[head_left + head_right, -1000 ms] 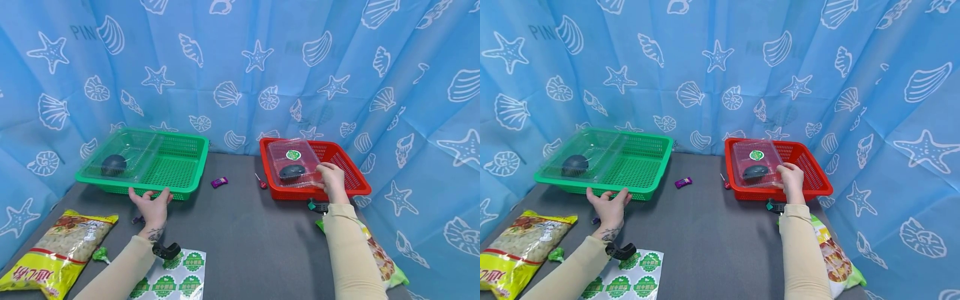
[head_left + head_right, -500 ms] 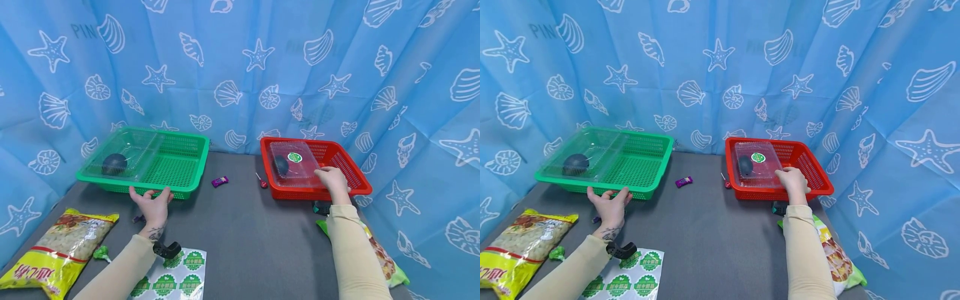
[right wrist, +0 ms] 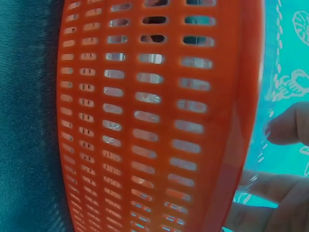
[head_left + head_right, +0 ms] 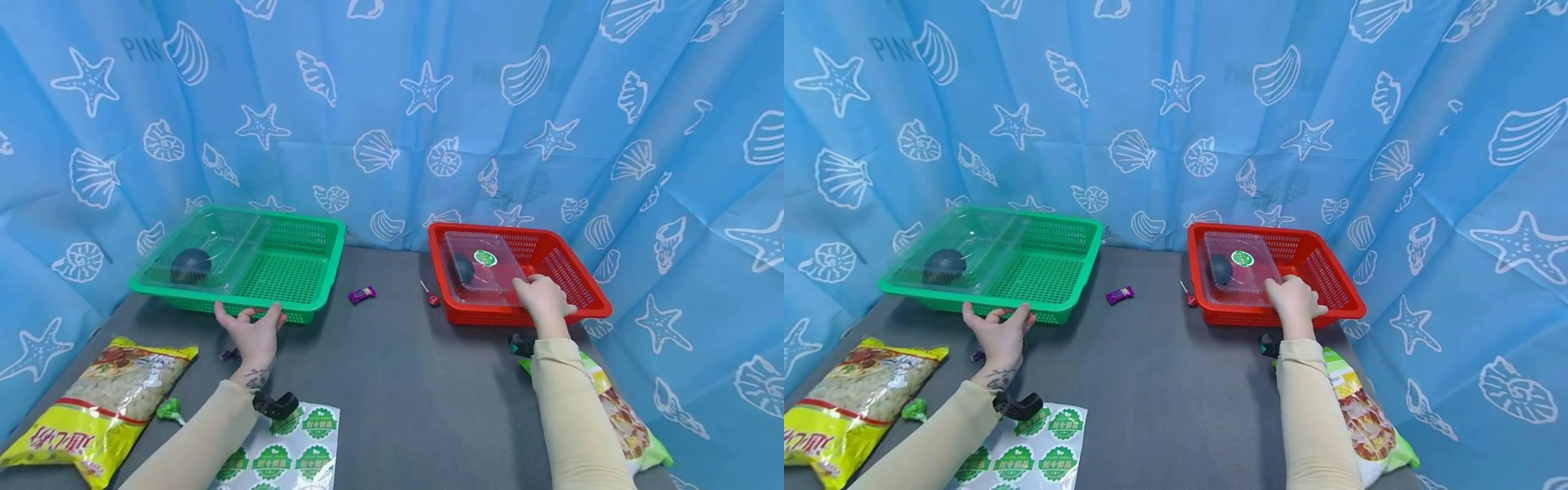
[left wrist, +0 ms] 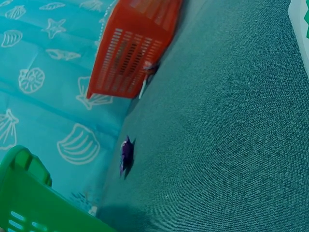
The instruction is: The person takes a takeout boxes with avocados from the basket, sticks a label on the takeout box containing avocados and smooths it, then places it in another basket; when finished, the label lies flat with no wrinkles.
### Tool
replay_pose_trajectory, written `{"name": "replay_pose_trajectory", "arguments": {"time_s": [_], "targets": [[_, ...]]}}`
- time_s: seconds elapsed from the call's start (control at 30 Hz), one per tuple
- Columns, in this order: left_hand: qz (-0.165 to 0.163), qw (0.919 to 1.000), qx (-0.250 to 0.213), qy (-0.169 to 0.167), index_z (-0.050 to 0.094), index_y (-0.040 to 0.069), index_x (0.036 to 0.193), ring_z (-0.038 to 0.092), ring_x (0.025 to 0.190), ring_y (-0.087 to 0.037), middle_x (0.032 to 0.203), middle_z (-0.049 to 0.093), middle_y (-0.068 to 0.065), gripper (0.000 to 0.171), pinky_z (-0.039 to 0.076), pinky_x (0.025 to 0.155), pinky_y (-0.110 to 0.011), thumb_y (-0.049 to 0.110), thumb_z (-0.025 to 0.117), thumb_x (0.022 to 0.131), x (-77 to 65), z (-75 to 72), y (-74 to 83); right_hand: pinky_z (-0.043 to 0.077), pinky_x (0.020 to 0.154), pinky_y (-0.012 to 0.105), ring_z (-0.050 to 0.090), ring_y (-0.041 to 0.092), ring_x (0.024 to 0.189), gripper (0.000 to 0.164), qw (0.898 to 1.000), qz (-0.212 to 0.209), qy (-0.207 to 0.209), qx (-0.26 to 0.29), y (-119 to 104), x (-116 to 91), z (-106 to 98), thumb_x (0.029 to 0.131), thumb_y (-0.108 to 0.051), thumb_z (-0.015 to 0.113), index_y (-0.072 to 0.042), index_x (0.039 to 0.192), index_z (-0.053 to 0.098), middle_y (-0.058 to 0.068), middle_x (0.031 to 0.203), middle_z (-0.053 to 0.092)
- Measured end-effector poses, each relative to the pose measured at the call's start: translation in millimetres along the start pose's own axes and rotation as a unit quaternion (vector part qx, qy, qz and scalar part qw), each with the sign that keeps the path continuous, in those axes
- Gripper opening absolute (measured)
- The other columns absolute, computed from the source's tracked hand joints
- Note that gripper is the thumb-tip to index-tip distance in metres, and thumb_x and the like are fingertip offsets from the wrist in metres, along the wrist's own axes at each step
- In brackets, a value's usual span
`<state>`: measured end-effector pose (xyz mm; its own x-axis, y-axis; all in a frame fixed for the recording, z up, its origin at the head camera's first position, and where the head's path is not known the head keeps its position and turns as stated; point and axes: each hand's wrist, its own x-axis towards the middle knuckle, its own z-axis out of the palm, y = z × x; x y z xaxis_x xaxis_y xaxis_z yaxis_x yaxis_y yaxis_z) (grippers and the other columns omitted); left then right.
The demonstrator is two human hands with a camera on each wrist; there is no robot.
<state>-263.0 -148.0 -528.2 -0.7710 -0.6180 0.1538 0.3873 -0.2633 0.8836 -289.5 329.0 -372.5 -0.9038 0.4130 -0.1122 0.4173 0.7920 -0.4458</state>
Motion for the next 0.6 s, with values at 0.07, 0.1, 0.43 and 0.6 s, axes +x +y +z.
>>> {"name": "replay_pose_trajectory", "arguments": {"time_s": [0.07, 0.1, 0.43, 0.6], "targets": [[0.0, 1.0, -0.001, -0.001, -0.003, 0.048, 0.129, 0.059, 0.063, -0.033, 0.083, 0.043, -0.01, 0.104, 0.051, 0.064, -0.04, 0.017, 0.074, 0.067, 0.6, -0.6, -1.1, 0.012, 0.082, 0.071, 0.033, 0.043, 0.106, 0.063, 1.0, -0.007, 0.011, 0.0, -0.9, -1.4, 1.6, 0.079, -0.037, 0.054, -0.003, 0.129, 0.037, 0.023, 0.12, 0.043], [0.001, 1.0, -0.002, -0.001, -0.003, 0.047, 0.129, 0.059, 0.063, -0.033, 0.083, 0.044, -0.01, 0.104, 0.051, 0.063, -0.04, 0.016, 0.074, 0.068, 0.9, -1.0, -1.7, 0.012, 0.082, 0.071, 0.034, 0.043, 0.106, 0.063, 1.0, -0.009, 0.016, 0.001, -1.3, -1.9, 2.6, 0.079, -0.037, 0.054, -0.003, 0.129, 0.037, 0.023, 0.119, 0.044], [0.005, 0.9997, -0.022, -0.002, -0.002, 0.047, 0.129, 0.058, 0.064, -0.035, 0.086, 0.043, -0.01, 0.104, 0.051, 0.064, -0.041, 0.015, 0.075, 0.067, 3.3, -0.5, -5.5, 0.014, 0.081, 0.069, 0.034, 0.041, 0.105, 0.057, 0.998, -0.026, 0.059, 0.007, -3.8, -8.9, 6.4, 0.08, -0.038, 0.052, -0.003, 0.125, 0.042, 0.022, 0.116, 0.047], [0.003, 0.9999, -0.017, -0.001, -0.002, 0.047, 0.129, 0.058, 0.065, -0.035, 0.086, 0.043, -0.01, 0.105, 0.051, 0.065, -0.041, 0.018, 0.076, 0.066, 2.3, -1.3, -3.6, 0.015, 0.082, 0.066, 0.034, 0.04, 0.106, 0.059, 0.995, -0.031, 0.093, 0.032, -8.4, -17.4, 7.9, 0.08, -0.037, 0.053, -0.003, 0.127, 0.04, 0.022, 0.118, 0.046]]}}
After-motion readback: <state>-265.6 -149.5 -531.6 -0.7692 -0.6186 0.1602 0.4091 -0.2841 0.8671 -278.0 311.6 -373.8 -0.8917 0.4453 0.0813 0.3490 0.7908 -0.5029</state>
